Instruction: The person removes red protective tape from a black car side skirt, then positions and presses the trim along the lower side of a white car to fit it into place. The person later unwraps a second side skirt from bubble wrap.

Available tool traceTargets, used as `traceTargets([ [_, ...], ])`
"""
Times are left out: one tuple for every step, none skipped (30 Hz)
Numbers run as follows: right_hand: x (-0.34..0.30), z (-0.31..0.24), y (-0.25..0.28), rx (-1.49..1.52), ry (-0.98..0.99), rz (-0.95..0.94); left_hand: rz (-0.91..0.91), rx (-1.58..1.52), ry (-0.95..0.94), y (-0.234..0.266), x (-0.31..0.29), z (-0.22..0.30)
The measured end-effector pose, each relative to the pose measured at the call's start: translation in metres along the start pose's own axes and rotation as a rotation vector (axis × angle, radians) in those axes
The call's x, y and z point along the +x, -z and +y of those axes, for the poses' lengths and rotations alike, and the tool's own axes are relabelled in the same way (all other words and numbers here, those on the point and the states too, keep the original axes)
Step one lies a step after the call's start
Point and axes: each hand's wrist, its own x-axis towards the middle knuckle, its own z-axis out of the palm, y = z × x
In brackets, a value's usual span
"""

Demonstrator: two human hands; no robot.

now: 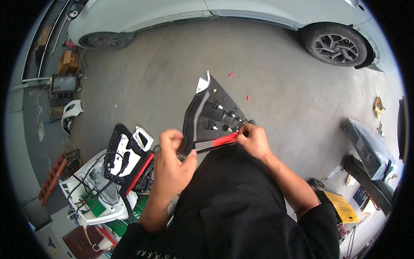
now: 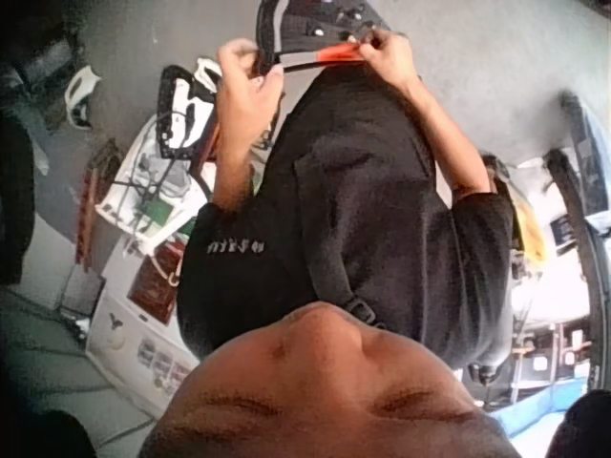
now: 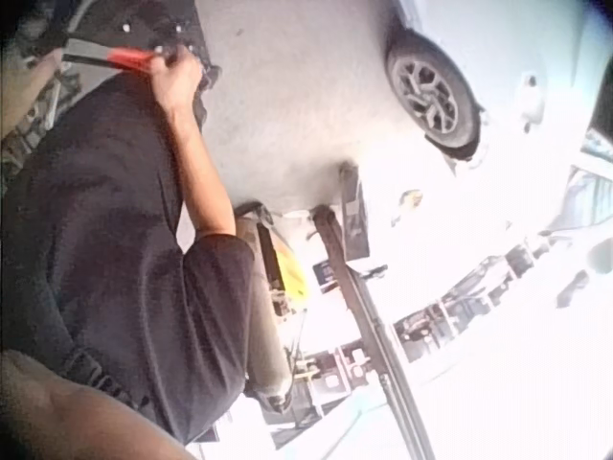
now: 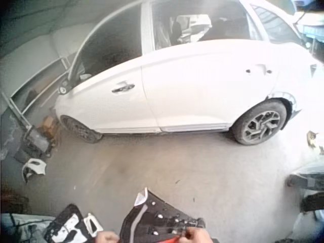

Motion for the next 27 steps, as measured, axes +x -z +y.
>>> traceTargets([
  [0.002, 0.021, -0.003, -0.081, 0.002, 0.046, -0.046, -0.036, 0.008, 0.003, 0.004, 0.003],
  [0.007, 0.039, -0.005, -0.129, -0.061, 0.04, -0.038, -0.047, 0.04, 0.005, 0.005, 0.004],
  [0.01, 0.053, -0.002, -0.18, -0.122, 0.042, -0.031, -0.061, 0.064, 0.006, 0.008, 0.003],
  [0.009, 0.065, 0.004, -0.221, -0.158, 0.053, -0.017, -0.008, 0.005, 0.006, 0.011, -0.001],
  [0.009, 0.081, 0.009, -0.292, -0.213, 0.074, 0.0, 0.045, -0.052, 0.006, 0.015, -0.008],
  [0.008, 0.108, 0.015, -0.355, -0.219, 0.101, 0.007, 0.092, -0.116, 0.005, 0.02, -0.012],
  [0.004, 0.134, 0.023, -0.422, -0.28, 0.112, -0.016, 0.127, -0.133, 0.005, 0.024, -0.011],
  [0.001, 0.153, 0.029, -0.453, -0.323, 0.124, -0.026, 0.167, -0.138, 0.007, 0.024, -0.011],
  [-0.004, 0.173, 0.036, -0.505, -0.371, 0.147, -0.04, 0.204, -0.147, 0.008, 0.025, -0.009],
  [-0.01, 0.192, 0.045, -0.514, -0.464, 0.191, -0.082, 0.106, -0.035, 0.008, 0.028, 0.0],
  [-0.015, 0.207, 0.054, -0.552, -0.544, 0.213, -0.08, 0.063, -0.027, 0.007, 0.029, 0.001],
  [-0.02, 0.22, 0.062, -0.552, -0.559, 0.248, -0.069, 0.025, -0.012, 0.009, 0.029, 0.001],
  [-0.026, 0.232, 0.073, -0.545, -0.628, 0.28, -0.07, -0.02, -0.004, 0.008, 0.03, 0.0],
  [-0.032, 0.243, 0.081, -0.549, -0.654, 0.322, -0.07, -0.077, 0.066, 0.008, 0.031, -0.001],
  [-0.037, 0.248, 0.09, -0.553, -0.683, 0.366, -0.052, -0.081, -0.015, 0.006, 0.036, -0.005],
  [-0.042, 0.252, 0.098, -0.534, -0.716, 0.415, -0.048, -0.067, -0.01, 0.006, 0.038, -0.005],
  [-0.046, 0.257, 0.106, -0.516, -0.748, 0.464, -0.043, -0.052, -0.003, 0.006, 0.04, -0.003],
  [-0.05, 0.262, 0.114, -0.497, -0.78, 0.512, -0.057, -0.126, 0.071, 0.007, 0.044, -0.004],
  [-0.053, 0.265, 0.121, -0.496, -0.802, 0.536, -0.031, -0.104, 0.014, 0.007, 0.047, -0.008],
  [-0.055, 0.268, 0.128, -0.495, -0.824, 0.56, -0.029, -0.173, 0.076, 0.009, 0.048, -0.012],
  [-0.058, 0.271, 0.136, -0.491, -0.849, 0.584, -0.03, -0.241, 0.137, 0.012, 0.051, -0.016],
  [-0.062, 0.279, 0.143, -0.47, -0.878, 0.594, 0.007, -0.274, 0.178, 0.014, 0.057, -0.024],
  [-0.068, 0.286, 0.152, -0.459, -0.918, 0.614, 0.02, -0.302, 0.212, 0.014, 0.059, -0.024],
  [-0.071, 0.294, 0.158, -0.449, -0.954, 0.628, 0.03, -0.336, 0.222, 0.016, 0.062, -0.027],
  [-0.078, 0.299, 0.164, -0.435, -0.996, 0.645, 0.033, -0.367, 0.231, 0.019, 0.066, -0.033],
  [-0.086, 0.303, 0.173, -0.303, -1.043, 0.673, 0.062, -0.306, 0.278, 0.023, 0.072, -0.042],
  [-0.094, 0.305, 0.18, -0.171, -1.088, 0.695, 0.064, -0.324, 0.267, 0.026, 0.074, -0.05],
])
